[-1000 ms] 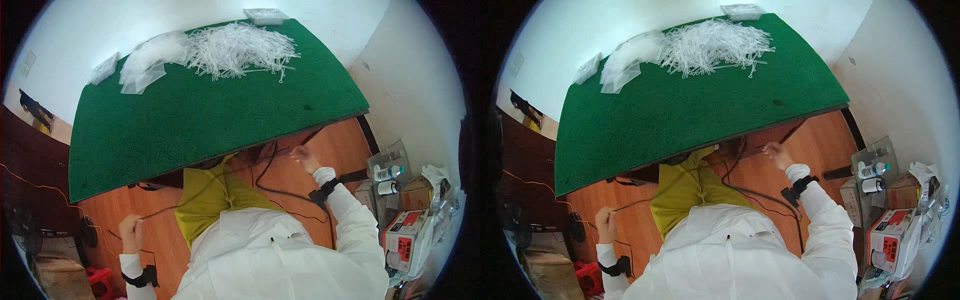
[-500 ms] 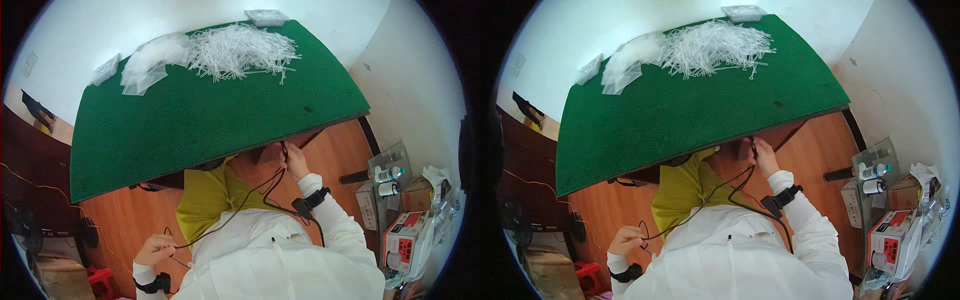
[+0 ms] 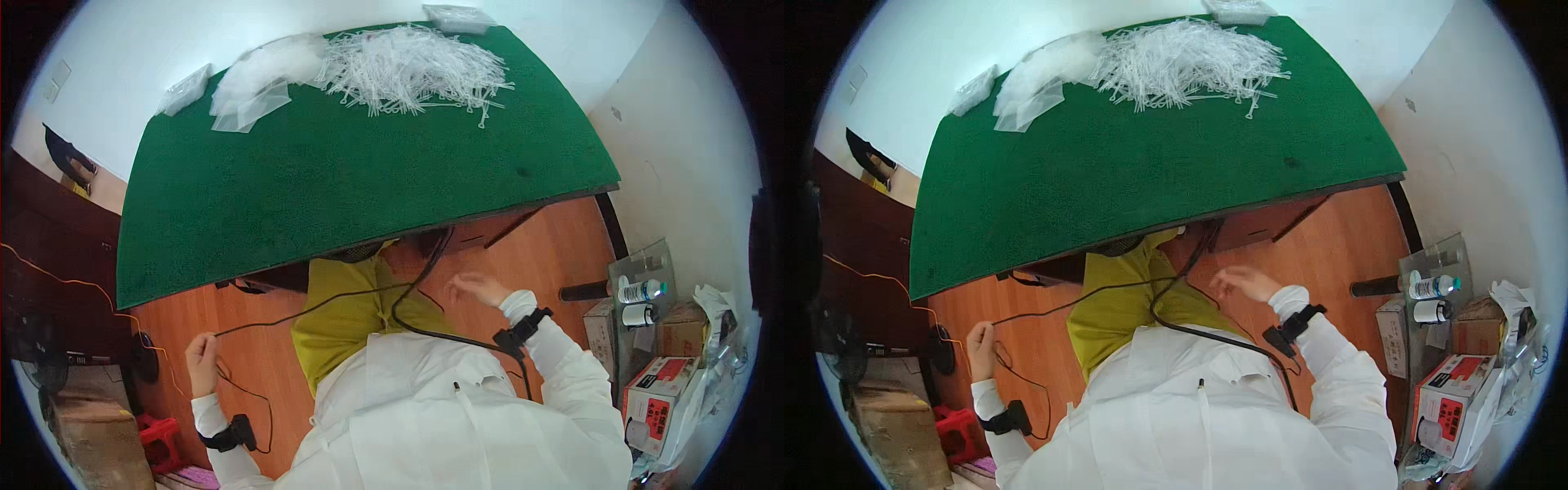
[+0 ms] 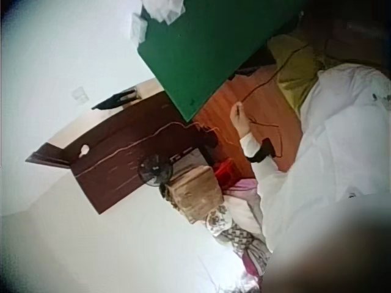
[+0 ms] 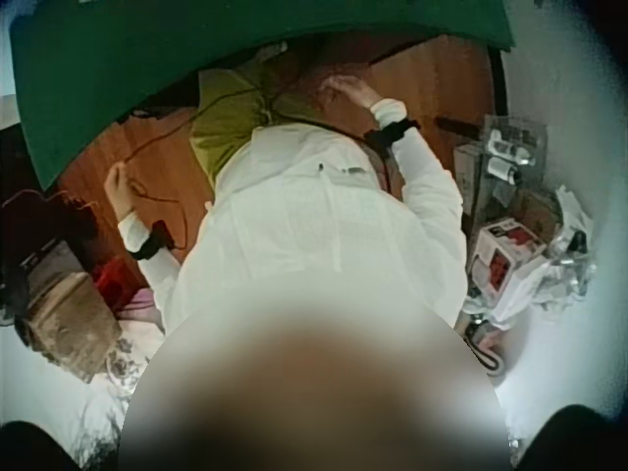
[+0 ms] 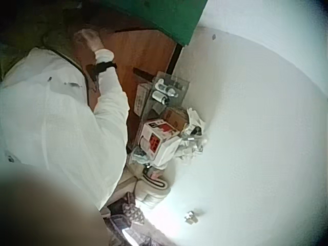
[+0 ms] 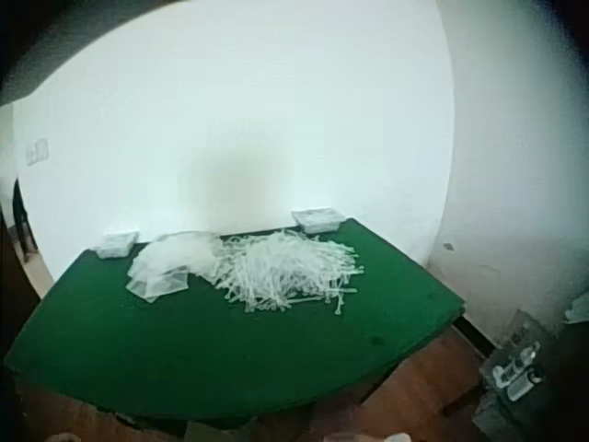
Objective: The person fastens a black wristband to each arm and then picks up plastic fasteners one at a time to place them into small plastic bags.
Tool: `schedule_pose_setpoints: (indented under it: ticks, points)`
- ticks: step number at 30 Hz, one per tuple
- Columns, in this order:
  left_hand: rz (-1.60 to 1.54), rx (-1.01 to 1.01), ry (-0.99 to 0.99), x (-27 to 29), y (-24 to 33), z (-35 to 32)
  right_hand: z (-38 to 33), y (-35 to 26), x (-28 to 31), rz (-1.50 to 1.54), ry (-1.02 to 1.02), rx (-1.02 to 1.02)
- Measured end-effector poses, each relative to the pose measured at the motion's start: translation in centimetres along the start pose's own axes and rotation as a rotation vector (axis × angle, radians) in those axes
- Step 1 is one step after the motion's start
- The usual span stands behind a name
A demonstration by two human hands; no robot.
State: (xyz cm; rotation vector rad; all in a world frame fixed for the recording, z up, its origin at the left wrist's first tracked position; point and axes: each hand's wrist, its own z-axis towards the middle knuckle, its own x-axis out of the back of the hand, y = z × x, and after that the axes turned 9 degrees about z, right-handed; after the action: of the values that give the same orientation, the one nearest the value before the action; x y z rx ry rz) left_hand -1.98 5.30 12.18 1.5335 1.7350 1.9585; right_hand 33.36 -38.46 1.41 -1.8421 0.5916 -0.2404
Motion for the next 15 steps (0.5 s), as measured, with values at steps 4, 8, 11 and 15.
schedule_pose_setpoints:
  ticks: [4,8,11,15]
  points:
    - [-0.005,-0.048,0.059,-0.3,-0.3,0.0,-0.3,0.4,-3.7,-0.118,-0.005,0.173]
    - [-0.020,-0.078,0.064,-1.7,-0.3,0.3,0.6,0.5,-6.5,-0.013,-0.041,0.089]
    - [-0.045,-0.061,0.058,-1.6,-0.2,0.4,1.4,2.6,-5.3,-0.042,0.022,0.022]
    - [-0.076,-0.045,0.094,-1.5,-0.6,0.3,2.9,0.9,-4.3,-0.201,0.116,0.075]
